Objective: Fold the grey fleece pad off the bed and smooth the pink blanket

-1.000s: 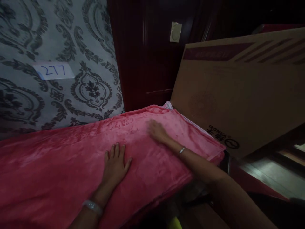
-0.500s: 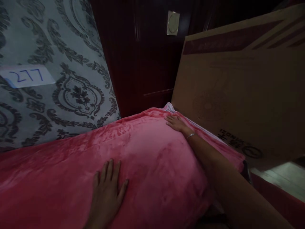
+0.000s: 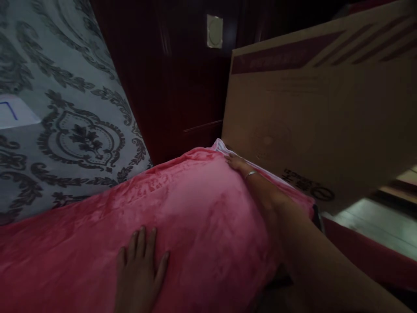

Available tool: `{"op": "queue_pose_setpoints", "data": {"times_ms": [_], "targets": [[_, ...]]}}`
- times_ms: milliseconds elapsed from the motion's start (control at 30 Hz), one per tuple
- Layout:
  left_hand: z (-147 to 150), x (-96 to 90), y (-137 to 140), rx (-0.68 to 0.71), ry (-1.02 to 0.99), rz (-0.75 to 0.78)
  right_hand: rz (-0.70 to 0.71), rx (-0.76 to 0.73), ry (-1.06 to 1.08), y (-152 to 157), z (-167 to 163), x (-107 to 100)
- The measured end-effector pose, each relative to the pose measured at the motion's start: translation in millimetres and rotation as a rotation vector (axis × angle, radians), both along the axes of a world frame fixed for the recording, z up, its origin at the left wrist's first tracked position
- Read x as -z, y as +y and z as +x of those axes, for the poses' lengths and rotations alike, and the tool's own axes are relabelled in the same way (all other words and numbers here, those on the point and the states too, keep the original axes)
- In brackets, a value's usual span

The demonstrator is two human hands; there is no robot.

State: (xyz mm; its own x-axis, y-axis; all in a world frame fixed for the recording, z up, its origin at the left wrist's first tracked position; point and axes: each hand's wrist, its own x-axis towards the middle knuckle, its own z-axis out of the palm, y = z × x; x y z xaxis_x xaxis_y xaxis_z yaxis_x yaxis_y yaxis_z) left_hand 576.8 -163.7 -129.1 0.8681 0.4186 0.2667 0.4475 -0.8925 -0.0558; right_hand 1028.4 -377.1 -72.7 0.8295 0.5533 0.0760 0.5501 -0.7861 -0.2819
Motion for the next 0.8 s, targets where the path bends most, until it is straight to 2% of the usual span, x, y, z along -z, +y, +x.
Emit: {"op": "queue_pose_setpoints", "data": {"times_ms": [67,133,233,333,367,433,533,633,700,800], "targets": [[3,-7.4,-4,-0.008,0.009,0.008,0.009,-0.001,-0.024,7,-36,-9],[5,-13.7,-8,0.005,0.005,0.021,0.018,-0.115,-0.024,15,-83,-9],[6,-20.2,-10,0.042,-0.005,0.042,0.045,-0.399,0.008,22,-159,7],[7,-23.3,-11,0.062,-0.002,0.059,0.021,-0.538,0.004,10,-203,25],[7,-23.7,-11,0.054,0.001,0.066,-0.002,-0.527,-0.005,-1,-205,27],[8,-23.6,-11,0.029,0.013,0.075,-0.053,-0.403,-0.013,-31,-194,27],[8,-22.6,-11,0.012,0.032,0.077,-0.107,-0.125,0.011,-89,-157,20],[9,-21.1,-8,0.028,0.023,0.084,-0.140,0.028,0.001,-136,-129,19],[11,-20.3,-7,0.029,0.014,0.078,-0.158,0.085,-0.032,-151,-122,23],[10,-21.2,-9,0.006,0.027,0.040,-0.175,0.094,-0.081,-155,-129,30]]}}
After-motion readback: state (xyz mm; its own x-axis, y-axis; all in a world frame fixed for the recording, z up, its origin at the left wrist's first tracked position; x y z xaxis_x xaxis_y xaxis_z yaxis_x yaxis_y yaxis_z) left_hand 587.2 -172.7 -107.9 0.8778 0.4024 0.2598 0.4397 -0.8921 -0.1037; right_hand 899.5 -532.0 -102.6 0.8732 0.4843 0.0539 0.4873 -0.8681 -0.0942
